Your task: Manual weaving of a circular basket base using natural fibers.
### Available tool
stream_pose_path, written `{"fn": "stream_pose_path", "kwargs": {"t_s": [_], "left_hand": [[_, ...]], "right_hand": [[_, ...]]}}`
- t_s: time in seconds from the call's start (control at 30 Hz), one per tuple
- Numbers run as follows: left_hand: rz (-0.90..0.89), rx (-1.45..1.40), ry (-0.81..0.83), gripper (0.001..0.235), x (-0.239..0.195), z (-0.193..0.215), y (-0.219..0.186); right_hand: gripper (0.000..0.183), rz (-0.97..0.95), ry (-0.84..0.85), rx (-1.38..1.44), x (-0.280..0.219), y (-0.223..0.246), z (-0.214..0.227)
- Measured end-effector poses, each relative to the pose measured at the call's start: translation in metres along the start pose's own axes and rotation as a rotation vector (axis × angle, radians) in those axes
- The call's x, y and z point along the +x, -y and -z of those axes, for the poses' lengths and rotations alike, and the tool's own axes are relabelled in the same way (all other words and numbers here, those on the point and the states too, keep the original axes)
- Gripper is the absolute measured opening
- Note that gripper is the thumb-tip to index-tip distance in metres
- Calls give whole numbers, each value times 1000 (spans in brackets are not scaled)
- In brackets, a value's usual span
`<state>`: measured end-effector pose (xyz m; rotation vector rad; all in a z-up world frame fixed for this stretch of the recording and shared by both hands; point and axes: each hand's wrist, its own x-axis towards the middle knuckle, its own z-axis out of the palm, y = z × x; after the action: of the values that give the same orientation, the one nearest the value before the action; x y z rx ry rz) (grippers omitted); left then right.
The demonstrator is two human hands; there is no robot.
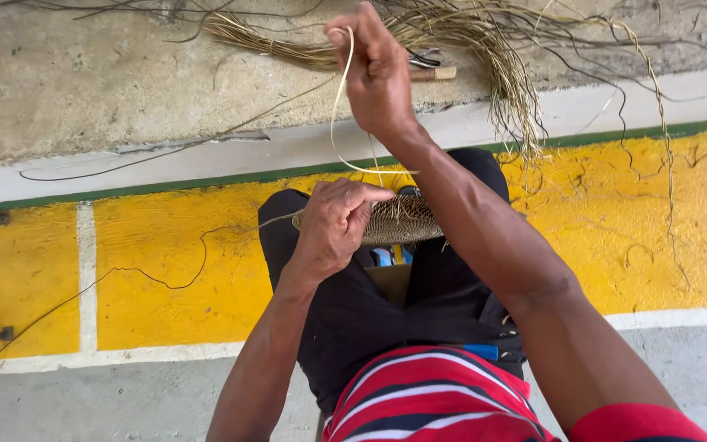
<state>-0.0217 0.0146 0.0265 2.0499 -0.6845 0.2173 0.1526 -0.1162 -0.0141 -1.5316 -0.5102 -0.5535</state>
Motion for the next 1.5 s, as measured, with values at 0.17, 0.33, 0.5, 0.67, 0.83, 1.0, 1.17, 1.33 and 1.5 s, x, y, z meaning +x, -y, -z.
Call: {"fn": "stream_pose_path", "kwargs": {"t_s": [0.17,0.33,0.5,0.67,0.83,1.0,1.17,1.33,1.5], "left_hand": [[138,80,147,20,9,2,4],[115,52,9,17,15,-2,14],[196,117,25,17,13,-9,20],[129,50,-4,15,10,-7,21],[46,-96,13,37,12,-5,15],[164,57,-30,50,8,-11,19],[136,-11,-49,56,11,-13,21],[80,-74,-38,62,9,-12,25],[133,-100,19,64,6,-12,36]], "right_hand": [[19,-103,37,-219,30,2,60],[31,-39,133,107,60,85,189],[16,-132,170,589,-26,126,178],[31,-708,394,343,-79,142,104],[17,-888,436,-129,-94,141,87],[19,-908,466,-78,-95,155,117],[15,-666,519,628,-104,163,147],[15,-258,429,155,-102,159,106],[14,-87,310,-90,-112,125,99]]}}
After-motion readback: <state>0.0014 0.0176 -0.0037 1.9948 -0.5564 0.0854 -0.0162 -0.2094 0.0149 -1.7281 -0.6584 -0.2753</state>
